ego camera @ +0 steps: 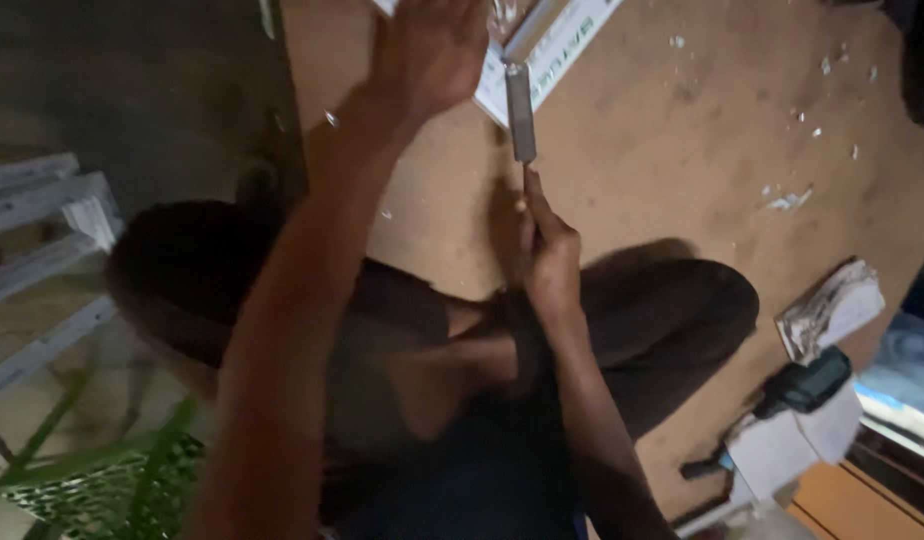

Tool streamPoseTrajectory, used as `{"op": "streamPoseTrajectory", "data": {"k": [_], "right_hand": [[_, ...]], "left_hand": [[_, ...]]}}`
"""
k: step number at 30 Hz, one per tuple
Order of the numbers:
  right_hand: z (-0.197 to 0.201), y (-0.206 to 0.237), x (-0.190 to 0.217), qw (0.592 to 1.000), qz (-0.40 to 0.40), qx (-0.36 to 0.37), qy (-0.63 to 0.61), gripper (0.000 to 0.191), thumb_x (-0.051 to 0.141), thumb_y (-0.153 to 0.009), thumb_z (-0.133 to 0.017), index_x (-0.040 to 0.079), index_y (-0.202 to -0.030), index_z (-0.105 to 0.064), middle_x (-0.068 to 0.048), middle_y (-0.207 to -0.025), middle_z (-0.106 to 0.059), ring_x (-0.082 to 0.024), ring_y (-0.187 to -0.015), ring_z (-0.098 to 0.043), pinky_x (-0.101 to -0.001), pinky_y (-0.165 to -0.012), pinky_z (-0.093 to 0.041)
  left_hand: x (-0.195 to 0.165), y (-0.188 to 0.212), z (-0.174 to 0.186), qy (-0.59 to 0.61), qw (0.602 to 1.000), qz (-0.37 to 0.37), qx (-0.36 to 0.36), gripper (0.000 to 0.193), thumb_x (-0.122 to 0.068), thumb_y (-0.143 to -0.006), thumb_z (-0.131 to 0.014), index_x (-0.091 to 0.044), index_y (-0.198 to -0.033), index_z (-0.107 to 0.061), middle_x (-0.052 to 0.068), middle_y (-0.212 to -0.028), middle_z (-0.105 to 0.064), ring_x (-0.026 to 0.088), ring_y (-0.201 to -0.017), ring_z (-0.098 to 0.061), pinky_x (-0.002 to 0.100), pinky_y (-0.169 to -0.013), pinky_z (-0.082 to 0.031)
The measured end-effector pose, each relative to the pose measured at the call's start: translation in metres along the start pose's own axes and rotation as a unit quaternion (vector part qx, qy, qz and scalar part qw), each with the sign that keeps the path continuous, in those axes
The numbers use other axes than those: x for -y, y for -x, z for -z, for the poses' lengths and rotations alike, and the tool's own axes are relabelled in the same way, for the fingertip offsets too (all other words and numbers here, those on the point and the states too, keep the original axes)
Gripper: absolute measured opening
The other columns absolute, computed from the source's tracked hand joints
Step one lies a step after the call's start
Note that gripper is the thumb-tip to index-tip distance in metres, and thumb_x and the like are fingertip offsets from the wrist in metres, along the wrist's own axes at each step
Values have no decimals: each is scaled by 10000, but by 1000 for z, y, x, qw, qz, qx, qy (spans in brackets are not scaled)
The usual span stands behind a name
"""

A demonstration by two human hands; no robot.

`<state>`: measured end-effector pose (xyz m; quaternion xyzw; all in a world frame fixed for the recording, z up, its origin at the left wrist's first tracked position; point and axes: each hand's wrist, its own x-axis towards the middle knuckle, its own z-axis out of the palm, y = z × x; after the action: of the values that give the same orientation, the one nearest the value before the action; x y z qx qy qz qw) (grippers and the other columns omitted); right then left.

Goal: The person sits cross-legged on the floor with a white uPVC window frame laid on a cardboard sheet. They use a hand file to file the frame's edges and corners, rotating and repositioning the frame to reach different sides and brushing away shavings as they work.

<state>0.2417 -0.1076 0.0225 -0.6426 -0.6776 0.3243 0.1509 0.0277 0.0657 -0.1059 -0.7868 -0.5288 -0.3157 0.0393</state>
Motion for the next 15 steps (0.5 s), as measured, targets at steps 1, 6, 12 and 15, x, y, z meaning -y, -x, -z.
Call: {"op": "streamPoseTrajectory", "data": {"k": [1,6,12,15], "right_hand": [[1,0,0,1000,25,-12,-3,496,-27,-1046,-552,60,-1532,-499,-269,-1000,-699,-289,-774,-702,-335,-690,-531],[8,11,-1,995,87,-25,44,506,-21,-1027,-545,60,-1525,-515,-260,-1064,-718,-288,-854,-746,-343,-719,-563],[7,11,4,999,-34,14,34,481,-18,-1023,-546,49,-1499,-541,-261,-934,-703,-294,-657,-670,-378,-615,-533],[10,8,10,999,24,-3,21,458,-14,-1027,-542,42,-1481,-544,-272,-1004,-704,-241,-686,-703,-344,-619,-536]], "left_hand": [[2,0,3,-3,1000,-25,12,158,-135,-918,-607,-32,-1034,-639,133,-1052,-641,309,-1107,-570,452,-1021,-414],[6,-4,14,31,999,-33,-12,157,-128,-878,-643,-12,-984,-639,156,-1020,-624,321,-1044,-553,465,-1026,-414],[5,-2,11,45,999,-21,2,136,-138,-911,-649,-20,-974,-627,138,-999,-613,318,-1090,-561,452,-1047,-420],[5,-2,10,14,999,-33,-15,180,-175,-898,-654,-25,-997,-641,146,-1010,-624,321,-1035,-556,460,-1010,-418]]}}
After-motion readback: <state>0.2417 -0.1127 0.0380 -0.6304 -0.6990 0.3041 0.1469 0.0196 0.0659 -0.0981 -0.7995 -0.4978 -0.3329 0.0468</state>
